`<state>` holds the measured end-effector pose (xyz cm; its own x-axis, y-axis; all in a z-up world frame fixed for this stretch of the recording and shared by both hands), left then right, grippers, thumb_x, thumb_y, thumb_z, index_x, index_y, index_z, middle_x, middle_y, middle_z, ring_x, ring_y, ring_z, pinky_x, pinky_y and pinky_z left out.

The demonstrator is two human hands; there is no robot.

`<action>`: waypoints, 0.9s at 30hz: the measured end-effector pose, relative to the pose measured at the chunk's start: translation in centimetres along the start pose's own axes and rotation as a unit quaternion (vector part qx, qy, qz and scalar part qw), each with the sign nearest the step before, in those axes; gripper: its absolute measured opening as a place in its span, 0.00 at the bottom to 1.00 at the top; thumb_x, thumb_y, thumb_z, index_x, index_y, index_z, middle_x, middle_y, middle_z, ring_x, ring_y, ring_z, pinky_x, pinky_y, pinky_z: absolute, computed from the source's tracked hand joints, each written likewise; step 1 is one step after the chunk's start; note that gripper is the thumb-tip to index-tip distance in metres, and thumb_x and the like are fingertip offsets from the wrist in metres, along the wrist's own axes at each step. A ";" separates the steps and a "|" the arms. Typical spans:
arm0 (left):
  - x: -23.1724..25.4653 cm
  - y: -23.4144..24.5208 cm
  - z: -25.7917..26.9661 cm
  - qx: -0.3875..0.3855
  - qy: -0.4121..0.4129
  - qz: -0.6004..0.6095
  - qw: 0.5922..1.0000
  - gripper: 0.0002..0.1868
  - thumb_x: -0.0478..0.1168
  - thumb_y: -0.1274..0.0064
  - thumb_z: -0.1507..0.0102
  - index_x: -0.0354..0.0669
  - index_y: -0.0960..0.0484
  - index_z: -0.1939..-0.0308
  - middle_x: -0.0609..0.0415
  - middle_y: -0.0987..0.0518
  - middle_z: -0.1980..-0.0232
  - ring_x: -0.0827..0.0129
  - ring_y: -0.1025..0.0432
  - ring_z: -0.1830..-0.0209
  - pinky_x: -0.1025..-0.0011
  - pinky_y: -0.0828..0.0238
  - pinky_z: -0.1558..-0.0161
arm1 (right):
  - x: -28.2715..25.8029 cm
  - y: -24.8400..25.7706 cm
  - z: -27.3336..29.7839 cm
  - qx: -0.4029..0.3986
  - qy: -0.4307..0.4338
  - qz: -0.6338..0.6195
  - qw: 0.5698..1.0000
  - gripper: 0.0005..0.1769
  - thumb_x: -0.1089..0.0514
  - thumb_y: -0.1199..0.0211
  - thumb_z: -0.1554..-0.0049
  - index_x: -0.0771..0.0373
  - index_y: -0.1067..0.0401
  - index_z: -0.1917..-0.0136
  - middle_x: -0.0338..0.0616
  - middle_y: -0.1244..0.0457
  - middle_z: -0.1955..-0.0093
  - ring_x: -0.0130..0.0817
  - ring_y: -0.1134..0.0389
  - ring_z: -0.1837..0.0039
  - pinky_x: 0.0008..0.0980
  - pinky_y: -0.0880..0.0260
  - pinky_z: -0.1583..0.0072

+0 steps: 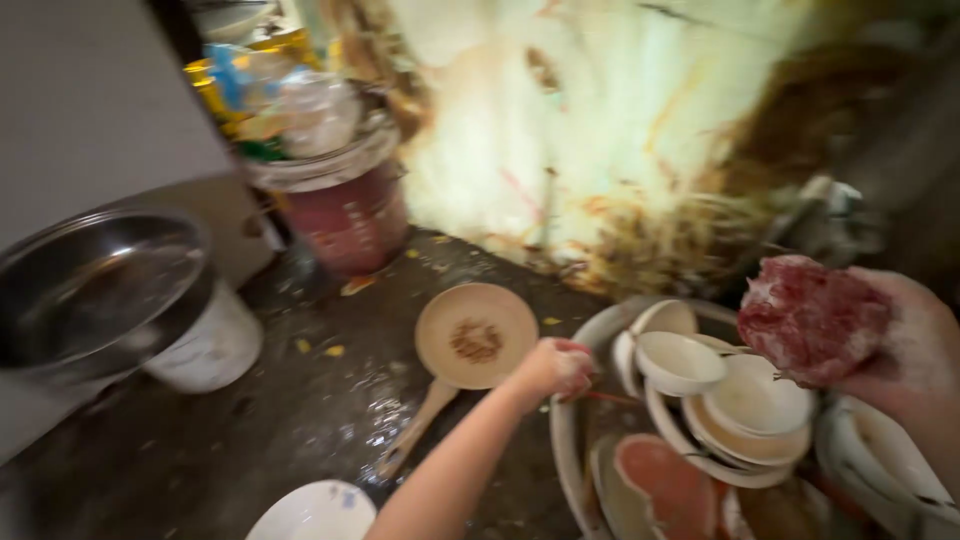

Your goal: Washing various dishes including a cutting board, pan, and bowls using a cloth and water

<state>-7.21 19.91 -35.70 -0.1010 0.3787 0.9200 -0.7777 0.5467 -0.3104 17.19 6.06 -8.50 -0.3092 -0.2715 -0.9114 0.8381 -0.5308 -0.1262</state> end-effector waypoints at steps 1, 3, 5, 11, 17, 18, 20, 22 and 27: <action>-1.3 -2.0 -1.7 -0.010 0.000 -0.002 1.000 0.10 0.39 0.42 0.40 0.38 0.17 0.58 0.49 0.21 0.76 0.73 0.28 0.84 0.78 0.41 0.87 | -0.1 0.6 0.7 0.009 0.004 -0.003 1.000 0.23 0.35 0.59 0.35 0.43 0.33 0.35 0.31 0.35 0.38 0.37 0.33 0.39 0.57 0.36 0.39; -6.3 -7.7 -4.3 -0.160 0.010 -0.646 0.746 0.07 0.41 0.39 0.42 0.43 0.16 0.73 0.56 0.20 0.82 0.71 0.23 0.82 0.75 0.28 0.77 | -0.1 2.0 2.1 0.032 0.014 -0.045 0.998 0.31 0.37 0.62 0.37 0.53 0.37 0.29 0.36 0.37 0.30 0.35 0.36 0.30 0.45 0.40 0.27; -2.1 -10.2 1.4 -0.104 0.130 -0.593 0.788 0.12 0.38 0.47 0.42 0.38 0.21 0.55 0.48 0.22 0.59 0.61 0.26 0.59 0.66 0.29 0.58 | 1.2 4.1 0.4 0.018 -0.003 -0.080 0.997 0.29 0.41 0.63 0.38 0.51 0.36 0.31 0.37 0.37 0.32 0.38 0.36 0.30 0.51 0.41 0.26; -9.0 -10.4 2.1 -0.031 0.280 -0.608 0.742 0.28 0.44 0.40 0.39 0.44 0.26 0.35 0.48 0.28 0.34 0.53 0.34 0.33 0.59 0.29 0.42 | 1.6 4.7 0.7 0.025 -0.013 -0.124 0.992 0.26 0.44 0.61 0.36 0.55 0.32 0.34 0.40 0.35 0.39 0.38 0.33 0.38 0.44 0.36 0.33; -9.2 -11.9 3.4 -0.082 0.231 -0.719 0.650 0.28 0.45 0.60 0.32 0.44 0.36 0.27 0.45 0.42 0.27 0.54 0.50 0.26 0.56 0.33 0.40 | 1.2 4.6 1.5 0.016 -0.032 -0.143 0.989 0.24 0.46 0.59 0.38 0.56 0.32 0.36 0.42 0.36 0.40 0.38 0.34 0.37 0.42 0.37 0.33; -6.8 -12.6 4.4 -0.112 0.217 -0.751 0.614 0.30 0.48 0.70 0.28 0.45 0.43 0.22 0.48 0.55 0.17 0.47 0.66 0.16 0.53 0.44 0.30 | 1.2 4.3 1.4 0.004 -0.033 -0.152 0.988 0.23 0.48 0.58 0.40 0.56 0.31 0.39 0.40 0.35 0.43 0.37 0.33 0.39 0.42 0.36 0.35; -11.1 -9.2 2.4 -0.082 0.250 -0.723 0.639 0.26 0.46 0.67 0.28 0.45 0.36 0.26 0.49 0.44 0.22 0.52 0.57 0.19 0.58 0.40 0.32 | 1.3 4.3 1.8 0.023 -0.029 -0.155 0.987 0.21 0.49 0.57 0.40 0.56 0.30 0.40 0.39 0.35 0.44 0.37 0.33 0.40 0.43 0.35 0.34; -12.6 -7.5 1.7 -0.046 0.281 -0.692 0.663 0.23 0.43 0.64 0.28 0.44 0.29 0.31 0.50 0.33 0.27 0.57 0.48 0.22 0.63 0.35 0.34 | 1.4 4.5 1.6 0.037 -0.022 -0.155 0.987 0.20 0.49 0.55 0.40 0.56 0.30 0.41 0.38 0.35 0.45 0.37 0.32 0.40 0.45 0.33 0.34; -12.8 -8.5 2.7 -0.115 0.325 -0.732 0.587 0.25 0.49 0.53 0.30 0.47 0.27 0.30 0.53 0.28 0.30 0.62 0.32 0.32 0.69 0.31 0.39 | 2.0 3.4 1.2 0.025 -0.048 -0.124 0.991 0.26 0.46 0.57 0.40 0.58 0.30 0.36 0.42 0.36 0.44 0.40 0.34 0.42 0.42 0.36 0.37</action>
<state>-0.99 8.46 -44.19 0.8881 -0.4591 -0.0230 0.3773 0.6995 0.6069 18.82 2.72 -10.29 -0.5464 -0.2019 -0.8128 0.7086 -0.6288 -0.3201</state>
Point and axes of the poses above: each hand's wrist, its own z-axis away from the middle knuckle, its own y-axis out of the back of the hand, x = y × z, the point moved 10 cm from there along -z, towards the middle knuckle
